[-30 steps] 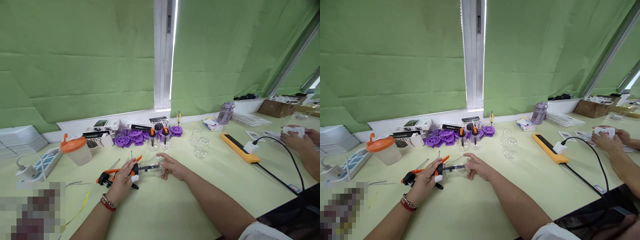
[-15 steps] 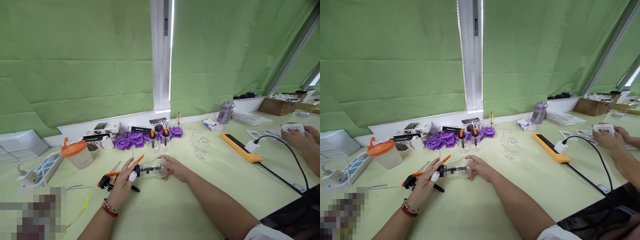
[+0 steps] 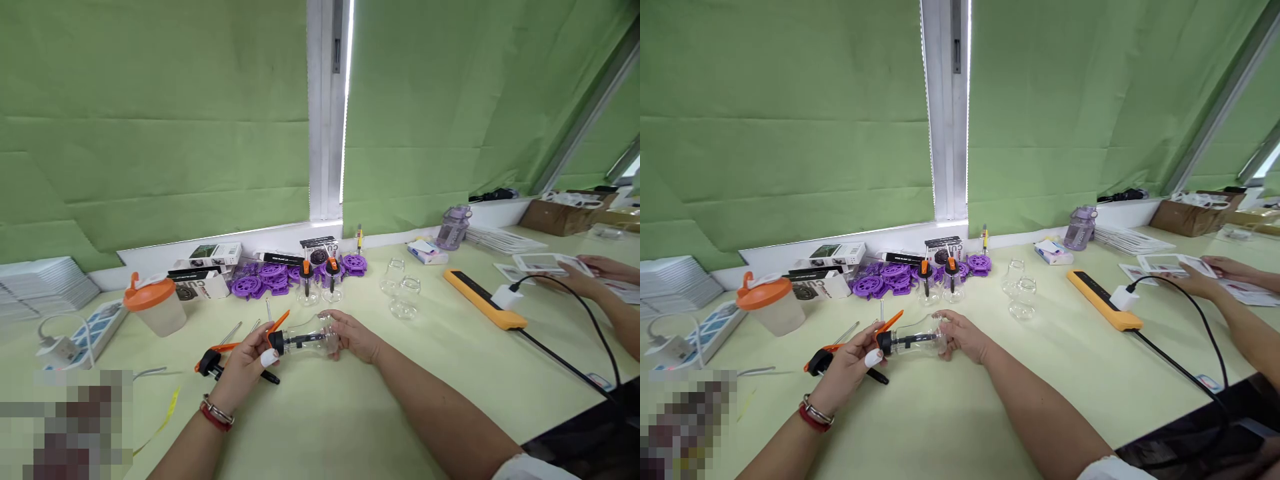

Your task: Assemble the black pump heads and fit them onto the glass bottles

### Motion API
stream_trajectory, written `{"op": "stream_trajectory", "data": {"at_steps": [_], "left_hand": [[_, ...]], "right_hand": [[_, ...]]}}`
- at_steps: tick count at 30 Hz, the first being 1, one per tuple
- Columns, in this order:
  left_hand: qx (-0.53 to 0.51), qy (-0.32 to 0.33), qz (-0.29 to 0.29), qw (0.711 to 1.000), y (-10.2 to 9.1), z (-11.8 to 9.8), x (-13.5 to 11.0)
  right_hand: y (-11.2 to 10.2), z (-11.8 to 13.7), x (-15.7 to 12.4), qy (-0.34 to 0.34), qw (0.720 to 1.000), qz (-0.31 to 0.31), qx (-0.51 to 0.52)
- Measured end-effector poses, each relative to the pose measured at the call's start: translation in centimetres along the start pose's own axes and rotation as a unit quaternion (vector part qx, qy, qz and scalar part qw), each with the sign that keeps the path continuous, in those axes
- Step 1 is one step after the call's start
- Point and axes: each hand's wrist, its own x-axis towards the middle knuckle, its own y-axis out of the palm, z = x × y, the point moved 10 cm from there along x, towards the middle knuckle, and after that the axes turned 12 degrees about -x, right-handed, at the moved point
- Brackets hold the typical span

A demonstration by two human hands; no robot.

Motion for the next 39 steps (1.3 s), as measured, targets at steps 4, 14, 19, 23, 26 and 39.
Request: {"op": "stream_trajectory", "data": {"at_steps": [4, 14, 19, 23, 26, 39], "left_hand": [[-0.076, -0.023, 0.020, 0.997, 0.1, 1.1, 0.1], [-0.106, -0.018, 0.019, 0.994, 0.0, 0.8, 0.1], [-0.100, -0.044, 0.024, 0.994, 0.2, 1.6, 0.0], [-0.096, -0.058, 0.019, 0.993, 0.3, 2.1, 0.0], [-0.093, -0.058, 0.015, 0.994, 0.4, 2.0, -0.1], [-0.030, -0.043, -0.014, 0.999, 0.0, 1.2, -0.1]], "right_hand": [[-0.1, -0.2, 0.1, 0.006, 1.000, 0.002, -0.007], [0.5, 0.3, -0.5, -0.012, 0.997, 0.069, 0.030], [0.1, 0.5, -0.6, -0.013, 0.998, 0.059, 0.017], [-0.1, 0.2, -0.5, -0.004, 0.999, 0.050, 0.004], [-0.1, -0.3, -0.4, 0.010, 0.999, 0.042, -0.019], [0.3, 1.5, -0.5, -0.043, 0.999, 0.003, -0.001]]}}
